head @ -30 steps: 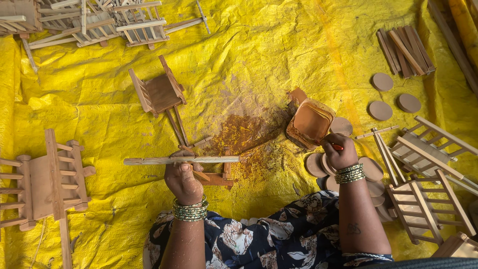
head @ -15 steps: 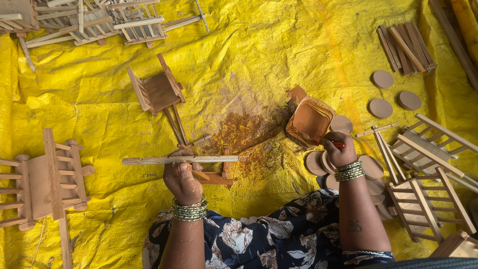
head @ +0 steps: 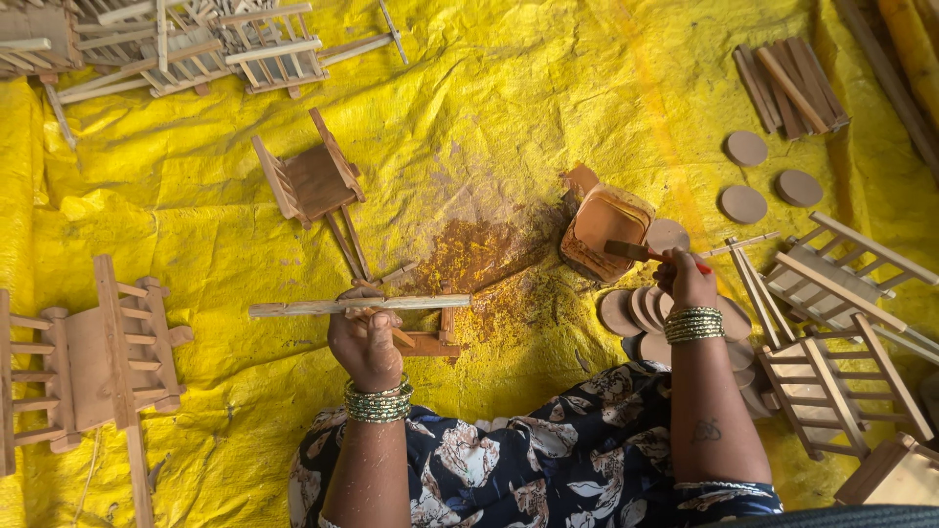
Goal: The person sits on a yellow tarp and applies a brown stain or paint with a brush to small wooden toy chairs and furniture pieces, turning each piece to coat its surfaces and setting finished pieces aside among many similar unfinished pieces.
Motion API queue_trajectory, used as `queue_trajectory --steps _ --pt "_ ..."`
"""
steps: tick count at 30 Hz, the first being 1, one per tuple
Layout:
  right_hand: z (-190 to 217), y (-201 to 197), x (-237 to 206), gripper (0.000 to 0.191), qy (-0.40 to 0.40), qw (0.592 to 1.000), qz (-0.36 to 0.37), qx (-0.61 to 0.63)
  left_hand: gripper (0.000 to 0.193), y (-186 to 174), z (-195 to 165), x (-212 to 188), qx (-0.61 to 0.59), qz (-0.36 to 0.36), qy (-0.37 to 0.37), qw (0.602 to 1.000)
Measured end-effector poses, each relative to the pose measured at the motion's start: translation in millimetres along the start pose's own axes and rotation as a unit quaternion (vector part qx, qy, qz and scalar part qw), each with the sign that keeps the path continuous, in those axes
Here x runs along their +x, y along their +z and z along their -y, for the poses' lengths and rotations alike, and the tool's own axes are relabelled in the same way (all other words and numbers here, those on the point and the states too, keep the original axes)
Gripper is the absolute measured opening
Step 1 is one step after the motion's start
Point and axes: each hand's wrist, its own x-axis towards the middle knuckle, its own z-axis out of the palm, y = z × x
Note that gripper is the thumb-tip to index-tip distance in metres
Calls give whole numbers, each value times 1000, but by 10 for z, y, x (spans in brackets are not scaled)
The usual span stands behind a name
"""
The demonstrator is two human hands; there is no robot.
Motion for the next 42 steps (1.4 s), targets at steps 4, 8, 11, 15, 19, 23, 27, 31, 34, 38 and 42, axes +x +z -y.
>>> queue_trajectory --steps 4,8,11,15,19,23,27,31,34,38,42 --pt "69 -7 -50 26 28 998 -47 20 37 10 139 42 8 -19 -17 1000" --pt "127 2 -134 27 -54 994 -69 -62 24 -10 309 99 1 -2 -37 999" --pt "142 -17 -202 27 -115 987 -73 -84 20 -14 389 136 12 5 -44 999" --pt "138 -100 -311 27 -120 990 -71 -35 25 -3 375 164 4 23 -27 999" --pt "95 -231 -472 32 -178 981 -61 54 33 117 367 171 -53 66 -26 996" --pt "49 -205 -779 38 -180 947 31 263 36 260 477 230 -52 89 -44 994" --pt "-15 200 -1272 39 -228 906 186 303 33 399 713 307 35 129 -22 991" --pt "44 690 -1870 26 -426 872 242 6 31 520 935 249 124 146 2 981" --pt "248 981 -2121 19 -509 829 218 -82 29 569 1013 207 95 139 -2 986" --pt "434 1206 -2235 18 -533 804 237 -116 27 590 992 205 137 148 -13 979" --pt "476 1268 -2125 14 -564 792 199 -121 27 647 924 180 113 144 -32 983"
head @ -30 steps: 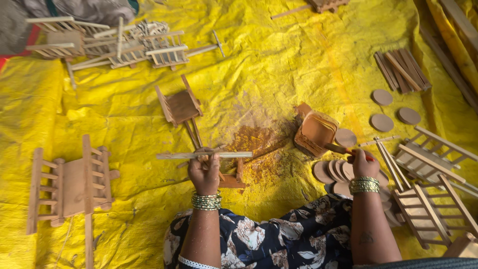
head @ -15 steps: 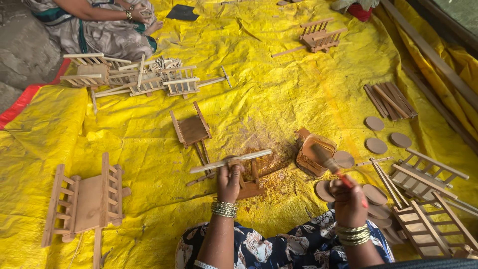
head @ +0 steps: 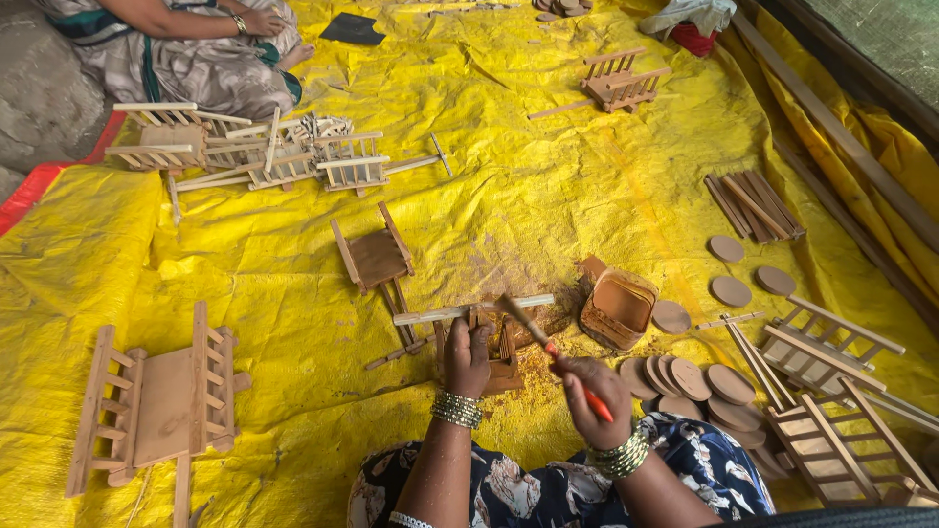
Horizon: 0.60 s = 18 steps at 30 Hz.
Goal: The person sits on a yellow tarp and applies a brown stain or paint with a brush to small wooden toy chairs and furniture pieces, turning each piece to coat its surfaces and setting finished pieces aside among many similar unfinished pieces.
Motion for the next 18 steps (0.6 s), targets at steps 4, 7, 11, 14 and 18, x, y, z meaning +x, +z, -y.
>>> queue_trajectory --steps 4,7,11,14,18 --pt "-87 -274 -4 17 37 994 -63 -87 29 52 -44 18 45 -13 -5 999" --pt "-6 -452 -84 20 137 981 -106 -86 32 89 -44 33 40 -20 0 999" --pt "158 -270 -120 16 34 998 -41 -17 35 104 -21 56 18 -20 -9 1000" --pt "241 -48 -54 17 33 997 18 -60 40 100 -7 50 -45 -6 7 999" --pt "232 -44 103 16 36 994 -40 -93 41 100 16 17 -37 -4 -17 999"
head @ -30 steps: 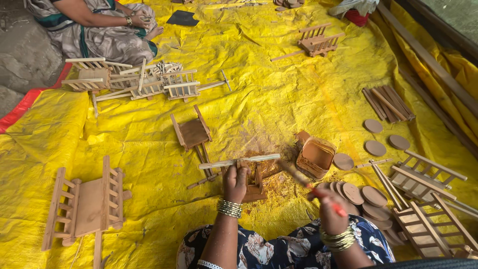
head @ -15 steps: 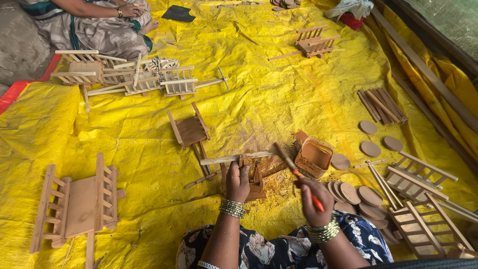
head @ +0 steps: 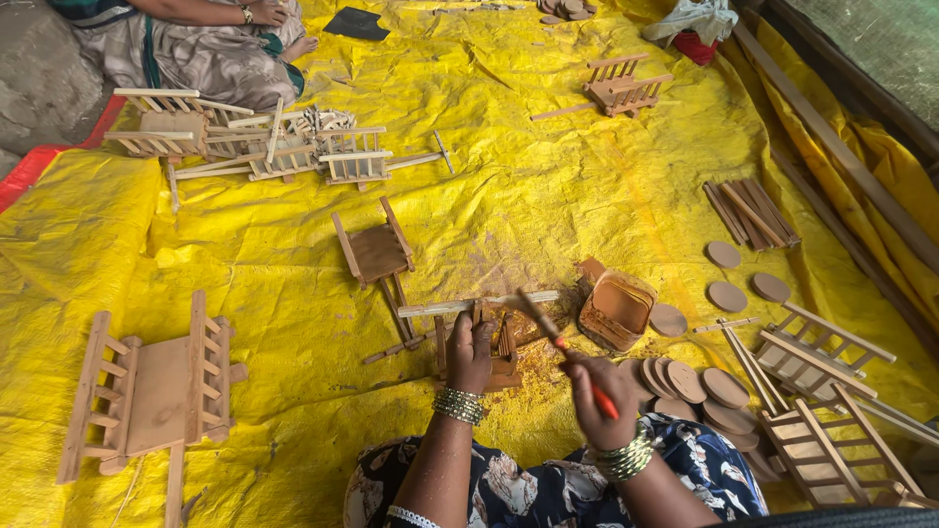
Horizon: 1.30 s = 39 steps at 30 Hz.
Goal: The person sits on a yellow tarp and applies a brown stain or paint with a brush to small wooden toy chairs and furniture pieces, turning each piece to coat its surfaces and setting finished pieces aside among many similar unfinished pieces.
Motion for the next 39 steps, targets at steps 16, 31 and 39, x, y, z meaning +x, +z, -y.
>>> queue_trajectory --steps 16,31,39 --pt "10 -35 0 15 -31 999 18 -16 42 22 -49 -27 -12 5 -7 1000" --pt "166 -564 1015 12 -75 969 215 97 43 104 -21 -134 19 -4 38 999" --pt "-73 -663 1627 18 -64 905 396 144 51 248 213 -173 -49 -34 52 997"
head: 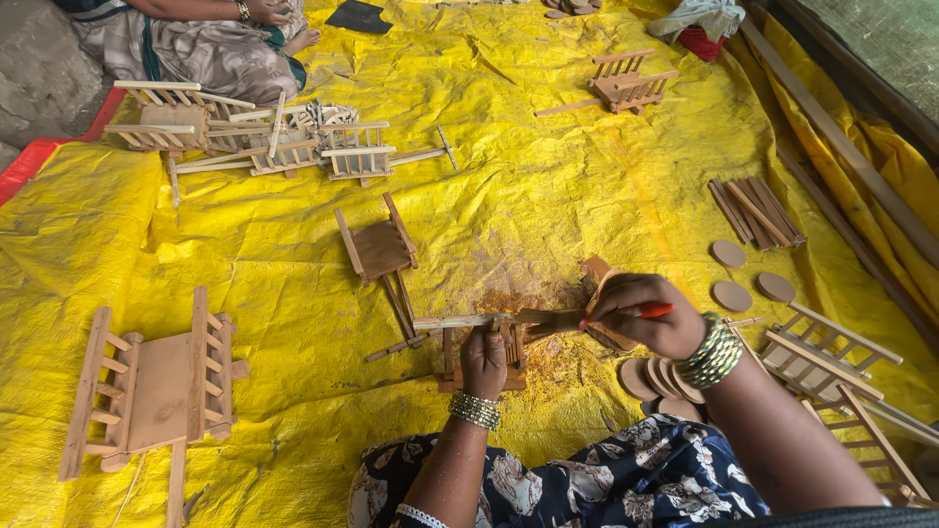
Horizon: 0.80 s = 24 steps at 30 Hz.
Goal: The person sits on a yellow tarp and applies a brown stain or paint with a brush to small wooden toy chairs and furniture pieces, turning each piece to coat its surfaces and setting finished pieces aside among many similar unfinished pieces.
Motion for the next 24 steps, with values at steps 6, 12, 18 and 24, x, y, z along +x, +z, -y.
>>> queue_trajectory --steps 6,12,18,24 --pt "12 -283 -91 21 -59 997 -37 40 50 3 -72 0 33 12 13 999" --pt "23 77 120 24 -25 998 47 -23 49 -14 -147 16 7 11 6 1000" --pt "225 -345 -31 18 28 977 88 -193 48 3 -129 -1 21 6 -3 1000" --pt "237 -306 -102 23 -129 980 45 -145 46 -6 -93 12 5 6 -2 1000"
